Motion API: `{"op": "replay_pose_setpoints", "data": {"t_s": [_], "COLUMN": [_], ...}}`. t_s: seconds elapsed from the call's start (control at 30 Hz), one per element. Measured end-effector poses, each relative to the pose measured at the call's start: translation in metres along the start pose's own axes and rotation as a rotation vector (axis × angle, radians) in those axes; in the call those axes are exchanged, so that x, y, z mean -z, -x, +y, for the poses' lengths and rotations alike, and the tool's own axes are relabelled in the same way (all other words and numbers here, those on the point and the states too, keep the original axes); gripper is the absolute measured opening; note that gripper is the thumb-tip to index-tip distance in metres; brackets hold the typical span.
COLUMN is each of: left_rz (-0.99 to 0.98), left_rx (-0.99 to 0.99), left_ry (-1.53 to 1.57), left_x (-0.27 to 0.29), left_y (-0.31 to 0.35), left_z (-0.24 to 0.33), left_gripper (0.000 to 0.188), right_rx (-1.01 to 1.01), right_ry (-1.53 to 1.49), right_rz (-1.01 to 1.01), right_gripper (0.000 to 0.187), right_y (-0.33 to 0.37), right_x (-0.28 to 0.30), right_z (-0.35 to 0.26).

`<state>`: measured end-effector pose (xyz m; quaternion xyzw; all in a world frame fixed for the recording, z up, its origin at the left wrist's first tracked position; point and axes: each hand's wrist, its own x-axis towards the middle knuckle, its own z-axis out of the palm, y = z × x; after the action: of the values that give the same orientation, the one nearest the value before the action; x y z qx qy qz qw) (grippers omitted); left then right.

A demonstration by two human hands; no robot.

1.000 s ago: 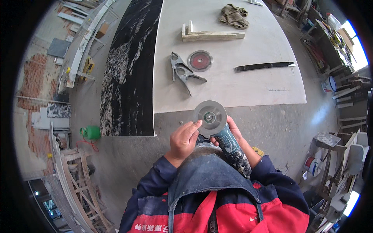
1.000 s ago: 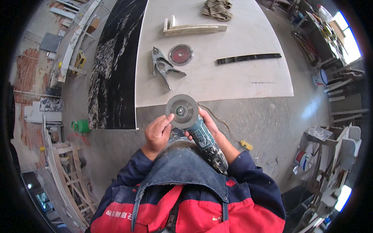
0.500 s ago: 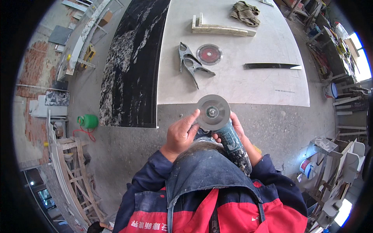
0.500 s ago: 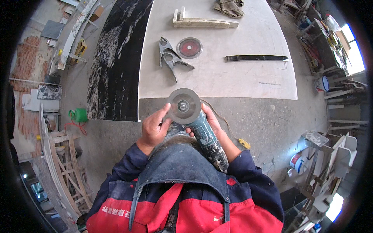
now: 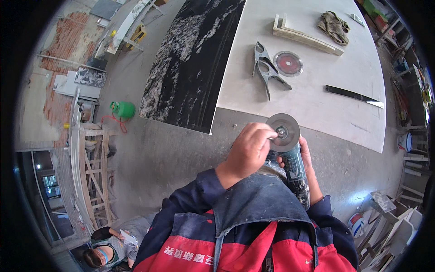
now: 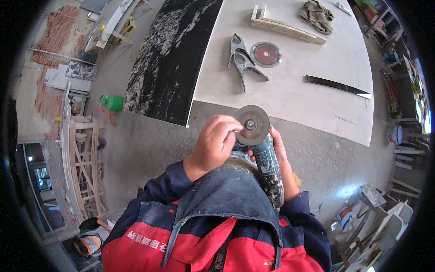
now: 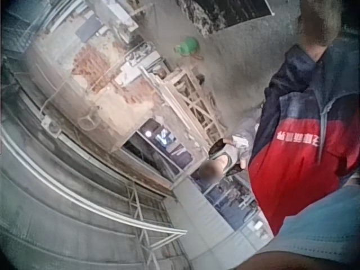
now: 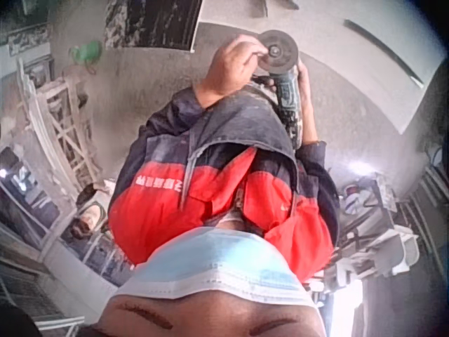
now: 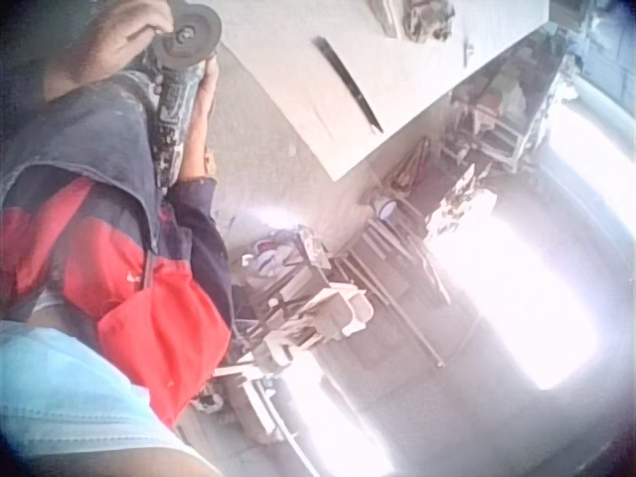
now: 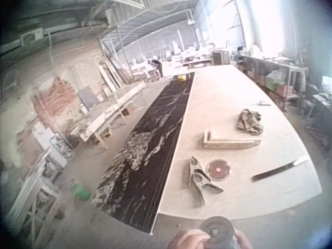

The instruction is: The person uses an angle grinder to cut a large black stone slab on a workbench. They then apply yellow tape to the edges of the slab and use a utility knife to trim the tape.

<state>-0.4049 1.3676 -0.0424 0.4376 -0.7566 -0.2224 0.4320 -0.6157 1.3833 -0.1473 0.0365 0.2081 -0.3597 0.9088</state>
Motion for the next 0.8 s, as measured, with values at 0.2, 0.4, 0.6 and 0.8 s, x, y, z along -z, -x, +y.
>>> {"op": "replay_pose_setpoints", "data": {"t_s": [0.2,0.4,0.6,0.8], "left_rz": [0.068,0.041,0.036,0.022], "left_rx": [-0.118,-0.128,-0.137,-0.122], "left_ry": [-0.239,-0.21,-0.257,-0.271], "left_x": [-0.02,-0.025,-0.022,-0.021], "left_y": [-0.005,0.008,0.004,-0.004], "left_z": [-0.005,-0.007,-0.003,0.001], "left_gripper": [0.031,0.025,0.025,0.026], "right_rx": [-0.066,-0.114,-0.117,-0.104], "right_ry": [0.057,-0.053,-0.042,-0.066], "right_rz": [0.125,0.036,0.004,0.017], "right_gripper": [0.064,0.067,0.067,0.067], "right_y": [0.004,0.001,0.001,0.005], "right_x": [-0.015,-0.011,-0.006,-0.012], "right_z": [0.0,-0.001,-0.005,-0.011]}}
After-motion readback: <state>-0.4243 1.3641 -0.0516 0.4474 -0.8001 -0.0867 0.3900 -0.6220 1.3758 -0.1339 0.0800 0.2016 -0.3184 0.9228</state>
